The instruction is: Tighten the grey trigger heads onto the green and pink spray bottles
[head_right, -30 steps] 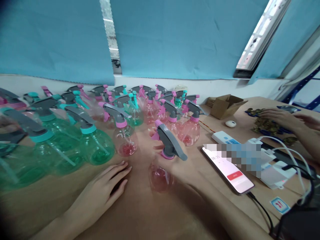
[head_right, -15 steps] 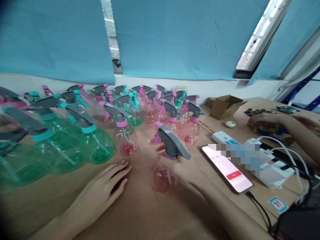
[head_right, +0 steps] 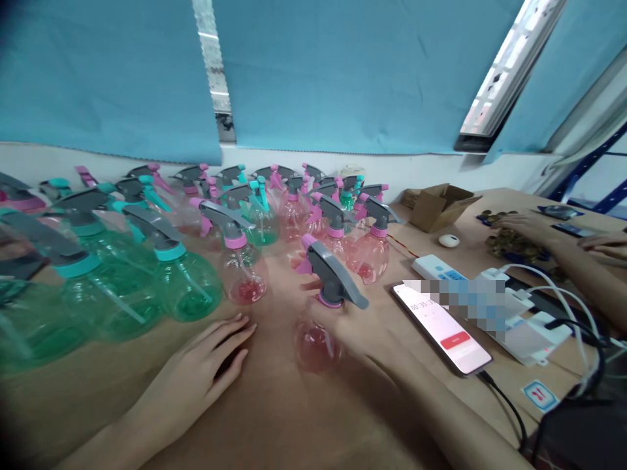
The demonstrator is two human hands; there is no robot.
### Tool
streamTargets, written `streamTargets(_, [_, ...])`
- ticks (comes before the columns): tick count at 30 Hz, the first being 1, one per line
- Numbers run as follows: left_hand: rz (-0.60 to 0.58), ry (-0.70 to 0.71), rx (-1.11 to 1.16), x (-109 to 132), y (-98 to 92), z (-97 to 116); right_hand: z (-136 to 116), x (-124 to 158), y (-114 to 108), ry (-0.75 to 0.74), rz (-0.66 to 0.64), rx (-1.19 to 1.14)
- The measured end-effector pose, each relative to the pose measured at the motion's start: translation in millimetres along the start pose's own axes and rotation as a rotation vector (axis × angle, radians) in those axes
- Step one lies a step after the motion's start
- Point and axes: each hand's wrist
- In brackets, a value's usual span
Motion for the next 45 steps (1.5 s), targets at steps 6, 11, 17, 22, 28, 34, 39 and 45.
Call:
streamTargets(6, [-0.004, 0.000, 0.006, -1.5, -1.5, 0.9, -2.1, -2.6, 2.0, 0.036, 0.010, -0.039])
streamTargets(11, [-0.005, 0.003, 0.008, -0.7, -0.5, 0.3, -0.2, -2.3, 1.0, 0.052, -0.008, -0.032])
streamTargets(17, [0.001, 0.002, -0.002, -0.8, -0.2, 1.1, 2.1, -2.6, 1.7, 0.051, -0.021, -0.055])
streamTargets(22, [0.001, -0.005, 0.005, -0.9, -1.8, 1.9, 1.4, -3.8, 2.5, 0.069, -0.026, -0.043])
streamTargets(28, [-0.004, 0.001, 0.003, -0.1, -0.7, 0.4, 0.8, -2.9, 3.7, 0.050, 0.014, -0.038])
streamTargets(34, [-0.012, 0.002, 0.001, 0.4, -0.8, -0.6, 2.5, -1.5, 4.8, 0.024, 0.043, -0.029])
streamTargets(39, [-0.003, 0.005, -0.008, 0.0, 0.2, -0.6, -2.6, -4.0, 2.5, -0.007, 0.005, -0.039])
streamTargets(45, [-0.006, 0.011, -0.010, 0.5, 0.3, -2.0, -3.0, -3.6, 1.0, 0.030, -0.022, -0.005])
Point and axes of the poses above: each hand's wrist, its own x-axis away from the middle knuckle, its own y-axis out of the palm, z = x × y, and after that the axes turned 5 degrees about -z, right-handed
